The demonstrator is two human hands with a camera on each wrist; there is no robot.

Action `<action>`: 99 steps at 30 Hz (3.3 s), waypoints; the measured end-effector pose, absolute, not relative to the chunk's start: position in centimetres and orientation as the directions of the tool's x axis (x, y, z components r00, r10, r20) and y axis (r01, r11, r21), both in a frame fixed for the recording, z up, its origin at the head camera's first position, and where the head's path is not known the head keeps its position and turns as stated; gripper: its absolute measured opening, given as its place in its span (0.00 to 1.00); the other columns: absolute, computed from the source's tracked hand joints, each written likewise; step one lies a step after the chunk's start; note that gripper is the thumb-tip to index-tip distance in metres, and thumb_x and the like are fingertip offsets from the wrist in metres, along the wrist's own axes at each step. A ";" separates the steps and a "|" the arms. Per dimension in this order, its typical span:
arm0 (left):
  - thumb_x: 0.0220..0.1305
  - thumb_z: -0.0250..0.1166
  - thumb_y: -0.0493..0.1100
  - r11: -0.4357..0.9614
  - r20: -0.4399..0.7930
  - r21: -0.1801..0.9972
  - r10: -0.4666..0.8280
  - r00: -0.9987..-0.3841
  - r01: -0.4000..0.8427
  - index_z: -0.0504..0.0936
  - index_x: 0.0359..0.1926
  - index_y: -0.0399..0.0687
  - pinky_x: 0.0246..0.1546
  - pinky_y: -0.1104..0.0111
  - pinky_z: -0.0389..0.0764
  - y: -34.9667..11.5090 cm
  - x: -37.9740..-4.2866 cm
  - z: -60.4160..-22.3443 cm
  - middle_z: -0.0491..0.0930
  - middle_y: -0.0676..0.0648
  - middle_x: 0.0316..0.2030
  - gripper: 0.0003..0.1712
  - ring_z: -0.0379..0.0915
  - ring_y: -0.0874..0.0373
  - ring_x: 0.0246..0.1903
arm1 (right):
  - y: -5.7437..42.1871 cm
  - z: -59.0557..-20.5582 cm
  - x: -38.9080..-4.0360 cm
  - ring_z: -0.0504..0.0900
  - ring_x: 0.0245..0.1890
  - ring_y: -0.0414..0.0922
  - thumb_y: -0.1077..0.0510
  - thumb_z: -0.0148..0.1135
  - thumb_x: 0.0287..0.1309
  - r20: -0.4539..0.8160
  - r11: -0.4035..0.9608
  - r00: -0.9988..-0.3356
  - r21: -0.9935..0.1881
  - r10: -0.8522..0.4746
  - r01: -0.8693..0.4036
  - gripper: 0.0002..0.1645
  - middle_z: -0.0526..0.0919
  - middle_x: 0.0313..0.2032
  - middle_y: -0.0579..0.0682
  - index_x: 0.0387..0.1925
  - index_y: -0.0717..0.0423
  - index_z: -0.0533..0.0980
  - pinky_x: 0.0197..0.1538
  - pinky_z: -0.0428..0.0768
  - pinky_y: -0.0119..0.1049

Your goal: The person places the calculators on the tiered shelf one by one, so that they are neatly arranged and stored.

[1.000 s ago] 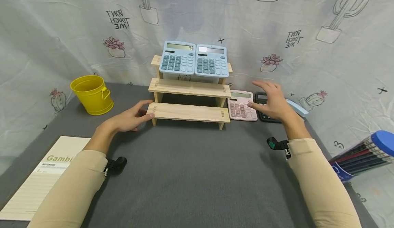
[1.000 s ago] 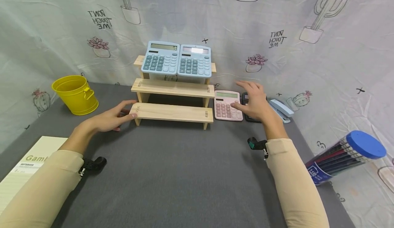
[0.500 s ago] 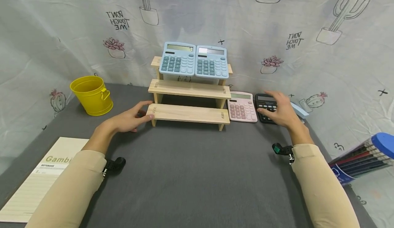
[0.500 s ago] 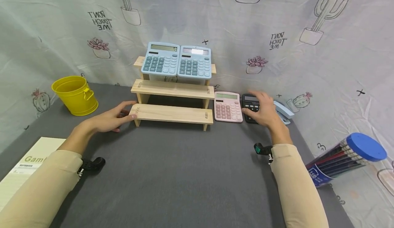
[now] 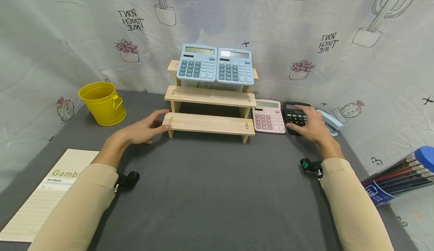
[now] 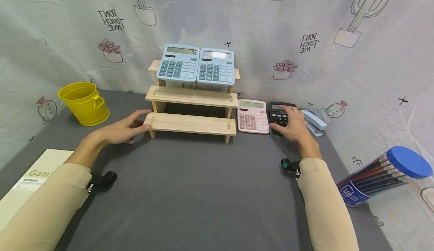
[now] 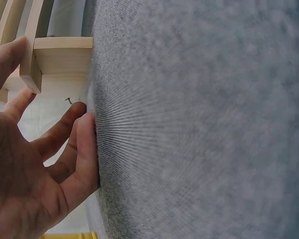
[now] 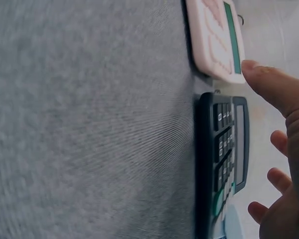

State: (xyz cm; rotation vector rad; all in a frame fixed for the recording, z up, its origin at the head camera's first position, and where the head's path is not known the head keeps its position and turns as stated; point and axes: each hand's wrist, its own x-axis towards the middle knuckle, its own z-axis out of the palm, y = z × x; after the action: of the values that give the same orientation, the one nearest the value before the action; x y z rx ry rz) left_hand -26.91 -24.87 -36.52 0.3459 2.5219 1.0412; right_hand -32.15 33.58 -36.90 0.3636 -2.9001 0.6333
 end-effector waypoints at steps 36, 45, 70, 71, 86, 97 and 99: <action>0.74 0.53 0.70 0.699 -0.269 0.713 0.345 -0.899 0.055 0.40 0.82 0.66 0.42 0.57 0.84 -24.7 -26.9 -36.7 0.57 0.30 0.73 0.47 0.74 0.37 0.55 | 34.2 -38.9 -34.0 0.41 0.71 0.84 0.33 0.63 0.64 -0.081 0.926 -0.997 -0.378 -0.009 0.022 0.59 0.36 0.78 0.71 0.82 0.52 0.45 0.64 0.48 0.81; 0.75 0.54 0.69 0.704 -0.259 0.707 0.351 -0.900 0.072 0.40 0.82 0.65 0.40 0.57 0.84 -24.7 -26.8 -36.6 0.59 0.29 0.72 0.47 0.75 0.38 0.52 | 34.7 -38.9 -33.7 0.45 0.68 0.85 0.37 0.69 0.61 -0.042 0.917 -0.999 -0.399 -0.035 -0.015 0.59 0.39 0.78 0.70 0.82 0.45 0.47 0.61 0.49 0.83; 0.75 0.53 0.69 0.695 -0.264 0.716 0.362 -0.894 0.070 0.39 0.82 0.64 0.42 0.55 0.84 -24.7 -26.9 -36.6 0.56 0.28 0.74 0.48 0.69 0.32 0.63 | 33.9 -35.8 -29.1 0.43 0.68 0.86 0.42 0.69 0.63 0.113 0.900 -0.992 -0.425 -0.048 -0.092 0.54 0.41 0.81 0.61 0.82 0.39 0.52 0.53 0.44 0.90; 0.75 0.53 0.69 0.696 -0.264 0.715 0.362 -0.894 0.071 0.39 0.82 0.64 0.42 0.55 0.84 -24.7 -26.9 -36.6 0.55 0.28 0.74 0.48 0.68 0.32 0.63 | 33.8 -35.8 -28.9 0.43 0.68 0.86 0.42 0.70 0.62 0.120 0.901 -0.991 -0.422 -0.051 -0.097 0.54 0.42 0.81 0.61 0.82 0.39 0.52 0.53 0.44 0.90; 0.74 0.53 0.71 0.689 -0.276 0.723 0.354 -0.894 0.049 0.39 0.82 0.66 0.44 0.54 0.85 -24.9 -27.0 -36.8 0.53 0.28 0.75 0.49 0.64 0.30 0.67 | 31.7 -34.2 -26.9 0.48 0.66 0.87 0.45 0.73 0.59 0.202 0.877 -0.974 -0.444 -0.100 -0.182 0.54 0.46 0.80 0.62 0.81 0.40 0.55 0.50 0.46 0.91; 0.74 0.53 0.70 0.681 -0.274 0.730 0.359 -0.892 0.050 0.38 0.82 0.65 0.44 0.53 0.85 -24.9 -26.9 -36.9 0.53 0.28 0.75 0.48 0.63 0.29 0.67 | 29.1 -32.6 -25.4 0.46 0.69 0.84 0.48 0.73 0.58 0.265 0.848 -0.947 -0.446 -0.180 -0.286 0.52 0.49 0.80 0.59 0.80 0.39 0.59 0.52 0.48 0.87; 0.74 0.53 0.70 0.683 -0.272 0.728 0.361 -0.892 0.055 0.38 0.82 0.66 0.44 0.54 0.85 -24.9 -26.9 -36.9 0.53 0.27 0.75 0.48 0.64 0.29 0.66 | 28.7 -32.4 -25.2 0.46 0.70 0.82 0.47 0.73 0.57 0.266 0.846 -0.945 -0.444 -0.191 -0.296 0.52 0.50 0.80 0.59 0.79 0.39 0.59 0.53 0.47 0.87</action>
State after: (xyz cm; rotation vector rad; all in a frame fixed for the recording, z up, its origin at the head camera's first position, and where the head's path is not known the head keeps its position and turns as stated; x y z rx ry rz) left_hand -26.89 -24.87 -36.94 0.3241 2.5006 1.0639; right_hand -25.16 28.66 -32.41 0.3754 -2.8120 0.7263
